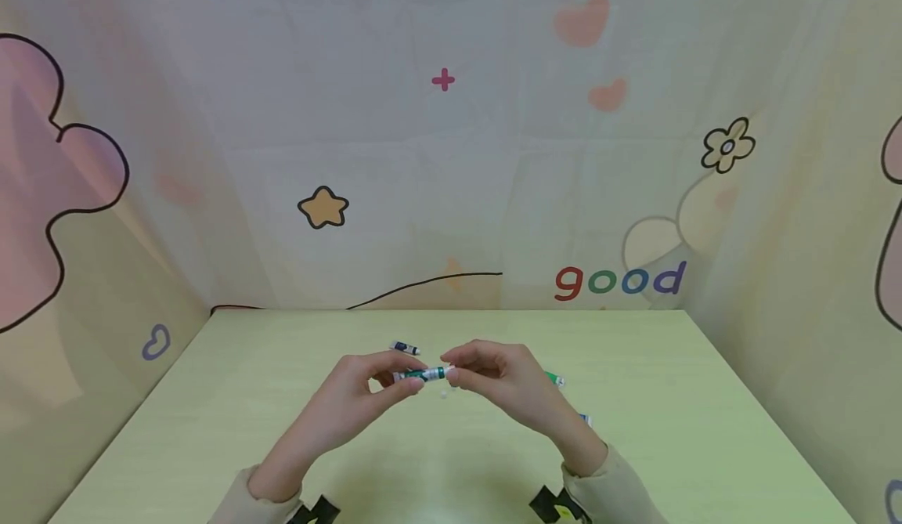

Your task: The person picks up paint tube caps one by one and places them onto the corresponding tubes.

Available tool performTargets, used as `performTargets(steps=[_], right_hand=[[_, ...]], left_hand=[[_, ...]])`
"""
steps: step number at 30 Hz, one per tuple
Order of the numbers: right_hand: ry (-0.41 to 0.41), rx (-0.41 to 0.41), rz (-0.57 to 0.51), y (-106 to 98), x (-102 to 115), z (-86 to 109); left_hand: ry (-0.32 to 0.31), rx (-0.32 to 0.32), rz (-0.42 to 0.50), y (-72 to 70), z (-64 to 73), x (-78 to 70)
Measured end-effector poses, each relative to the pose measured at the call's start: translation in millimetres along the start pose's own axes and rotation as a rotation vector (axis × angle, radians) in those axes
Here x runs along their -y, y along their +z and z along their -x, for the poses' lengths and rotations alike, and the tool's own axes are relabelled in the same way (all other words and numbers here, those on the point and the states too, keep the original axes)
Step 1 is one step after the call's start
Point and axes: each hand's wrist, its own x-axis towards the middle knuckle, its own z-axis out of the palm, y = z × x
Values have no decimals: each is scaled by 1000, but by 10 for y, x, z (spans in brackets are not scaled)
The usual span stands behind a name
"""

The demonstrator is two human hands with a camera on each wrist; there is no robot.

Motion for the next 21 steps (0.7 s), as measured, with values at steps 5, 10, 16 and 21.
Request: performTargets(steps=[5,10,16,21], right_hand=[[43,17,-58,-3,23,-2],[103,20,-151,-1,15,-7],[132,4,-156,2,5,-9],[119,-6,-101,28,11,-18]], left_hand=[[90,-71,-48,60,22,-26],[144,-112,-42,90,33,-41],[176,-105,-51,105,32,-80],[174,-101,-49,110,28,-99]])
